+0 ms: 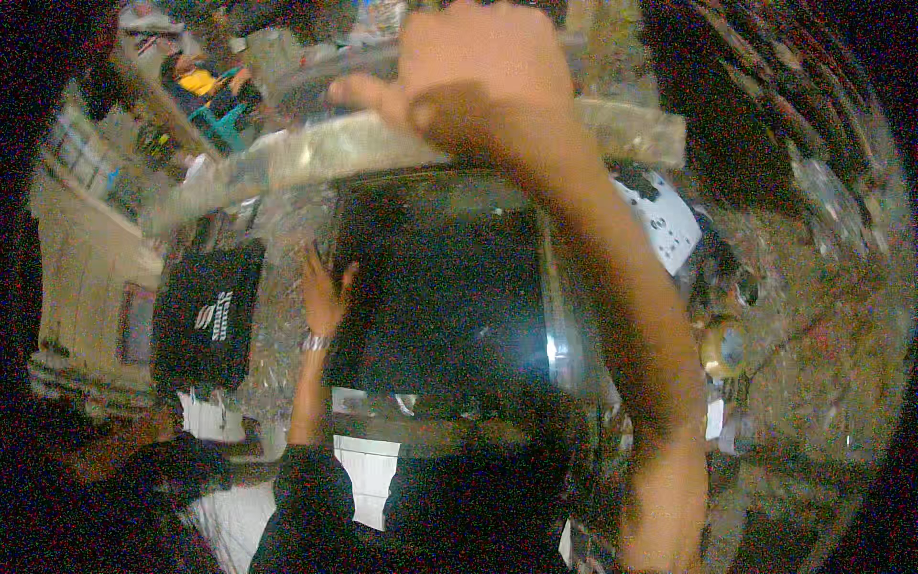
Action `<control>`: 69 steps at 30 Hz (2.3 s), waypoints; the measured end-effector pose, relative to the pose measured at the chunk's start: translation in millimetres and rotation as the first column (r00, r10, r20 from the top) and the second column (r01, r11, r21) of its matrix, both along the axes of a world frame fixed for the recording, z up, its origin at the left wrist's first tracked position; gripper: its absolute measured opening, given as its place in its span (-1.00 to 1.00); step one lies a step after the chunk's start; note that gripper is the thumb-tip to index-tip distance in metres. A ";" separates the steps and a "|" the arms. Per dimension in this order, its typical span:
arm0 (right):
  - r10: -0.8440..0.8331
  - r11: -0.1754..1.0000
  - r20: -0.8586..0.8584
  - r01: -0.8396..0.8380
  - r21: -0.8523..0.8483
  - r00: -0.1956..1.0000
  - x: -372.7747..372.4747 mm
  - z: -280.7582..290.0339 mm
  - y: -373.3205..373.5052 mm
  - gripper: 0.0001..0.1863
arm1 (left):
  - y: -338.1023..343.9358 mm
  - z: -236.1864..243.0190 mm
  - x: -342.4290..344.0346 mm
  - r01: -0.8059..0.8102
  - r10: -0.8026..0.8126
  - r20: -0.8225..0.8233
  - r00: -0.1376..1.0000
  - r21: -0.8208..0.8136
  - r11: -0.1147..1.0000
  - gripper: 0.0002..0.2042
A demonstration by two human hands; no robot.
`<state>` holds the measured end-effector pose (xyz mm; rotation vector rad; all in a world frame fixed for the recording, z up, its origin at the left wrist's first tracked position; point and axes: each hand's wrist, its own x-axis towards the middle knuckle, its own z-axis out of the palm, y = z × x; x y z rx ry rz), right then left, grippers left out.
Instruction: The person performs screen printing on black t-shirts using a squeegee to spread ink across a screen. They repeatedly place shirts under the screen, pull ink through, lift the screen, and stack the printed shirts.
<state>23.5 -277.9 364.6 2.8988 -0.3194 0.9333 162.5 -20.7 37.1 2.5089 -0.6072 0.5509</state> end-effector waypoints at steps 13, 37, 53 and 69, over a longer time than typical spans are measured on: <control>0.110 0.990 -0.035 -0.106 0.096 0.993 90.6 57.5 -87.9 -0.05 | 21.9 26.4 -25.9 -0.203 0.191 0.082 0.978 0.183 0.962 -0.85; 0.173 0.978 -0.114 -0.157 0.137 0.978 184.7 92.8 -148.2 -0.01 | 4.3 312.3 -144.5 0.842 -0.876 0.225 0.427 -0.452 0.294 -0.81; 0.146 0.970 -0.148 -0.112 0.214 0.978 183.6 84.6 -142.0 -0.05 | 0.2 65.6 -161.8 0.623 -0.666 -0.362 0.652 -0.245 0.743 -0.77; 0.136 0.989 -0.188 -0.122 0.084 0.973 176.6 95.3 -204.1 -0.18 | 180.6 -31.2 58.4 -0.444 0.521 -0.127 0.844 0.378 0.812 -0.58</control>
